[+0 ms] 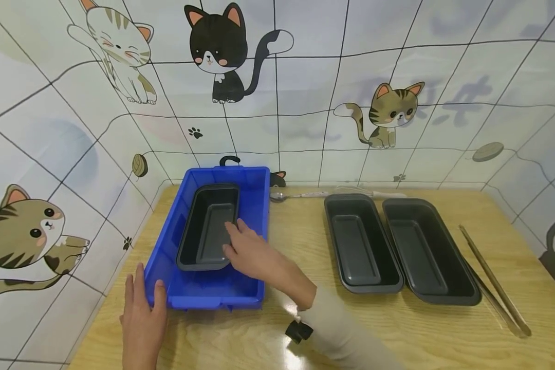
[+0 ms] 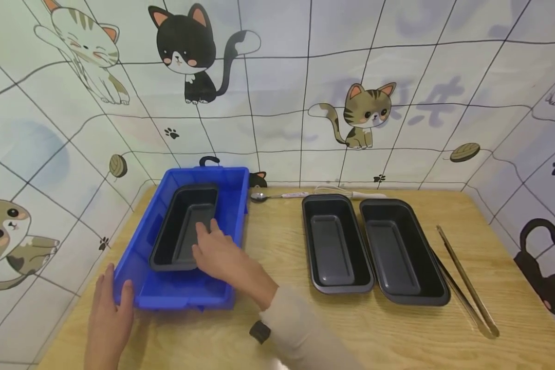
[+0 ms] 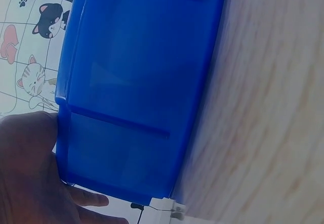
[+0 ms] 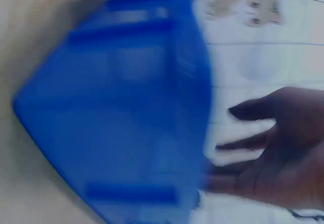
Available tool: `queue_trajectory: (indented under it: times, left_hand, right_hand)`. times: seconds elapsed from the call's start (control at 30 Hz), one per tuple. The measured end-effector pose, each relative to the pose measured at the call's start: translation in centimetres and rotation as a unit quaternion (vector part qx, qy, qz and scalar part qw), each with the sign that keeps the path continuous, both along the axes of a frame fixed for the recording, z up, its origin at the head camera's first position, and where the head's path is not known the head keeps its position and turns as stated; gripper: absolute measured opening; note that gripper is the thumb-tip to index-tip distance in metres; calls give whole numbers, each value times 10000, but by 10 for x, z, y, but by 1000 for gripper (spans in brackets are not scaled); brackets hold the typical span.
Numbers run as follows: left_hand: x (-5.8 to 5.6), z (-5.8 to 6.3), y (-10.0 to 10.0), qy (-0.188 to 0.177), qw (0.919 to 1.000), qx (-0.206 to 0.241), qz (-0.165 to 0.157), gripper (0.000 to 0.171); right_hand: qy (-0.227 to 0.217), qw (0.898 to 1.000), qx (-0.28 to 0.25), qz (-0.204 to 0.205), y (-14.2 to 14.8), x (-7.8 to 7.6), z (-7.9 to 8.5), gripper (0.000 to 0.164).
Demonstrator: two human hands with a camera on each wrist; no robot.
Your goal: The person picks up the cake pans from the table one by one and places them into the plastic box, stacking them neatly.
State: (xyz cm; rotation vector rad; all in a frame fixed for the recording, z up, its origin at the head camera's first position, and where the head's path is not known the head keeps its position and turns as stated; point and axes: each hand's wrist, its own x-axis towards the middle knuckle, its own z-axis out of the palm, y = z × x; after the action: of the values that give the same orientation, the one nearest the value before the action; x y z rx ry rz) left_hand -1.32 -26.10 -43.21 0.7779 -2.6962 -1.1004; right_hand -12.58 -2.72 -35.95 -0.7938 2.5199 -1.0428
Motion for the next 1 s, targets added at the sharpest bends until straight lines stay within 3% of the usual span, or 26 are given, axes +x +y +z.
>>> queue_trajectory:
  times: [0.17,0.33,0.53,0.63,0.73,0.8,0.87,1.0]
  left_hand:
    - [2,-3,1,18,10000,-14,-49,71]
    - [2,-5,-1,83,10000,-46,7,71]
    - [1,-5,-4,70,9999,-116,-48,71]
    - [1,-5,-3,20,10000,-81,-47,72]
    - [1,-5,-3,71,9999,-66,-33,71]
    - [1,-6,-3,117,9999,-62,-31,71]
    - [2,-6,-3,179,9998,-56,-23,71]
    - [2,-6,-3,187,9998,-34,-40,70]
  right_hand:
    - [472,9913,-1230,41,83,19,5,48]
    - [543,9897,-1229,-490,166,43,-6,45]
    - [139,9898,-1142,-842,231,78,-22,48]
    - [-649,9885,-1047,-877,260,92,-31,53]
    - [-1801,9751,-892,-933,286,103,-42,60]
    - [-2264,9655,-814,-991,297,108,-51,65]
    - [-2331,9618,-862,-1151,299,111,-64,68]
    - [-1819,9558,-1315,-1900,281,116,-89,72]
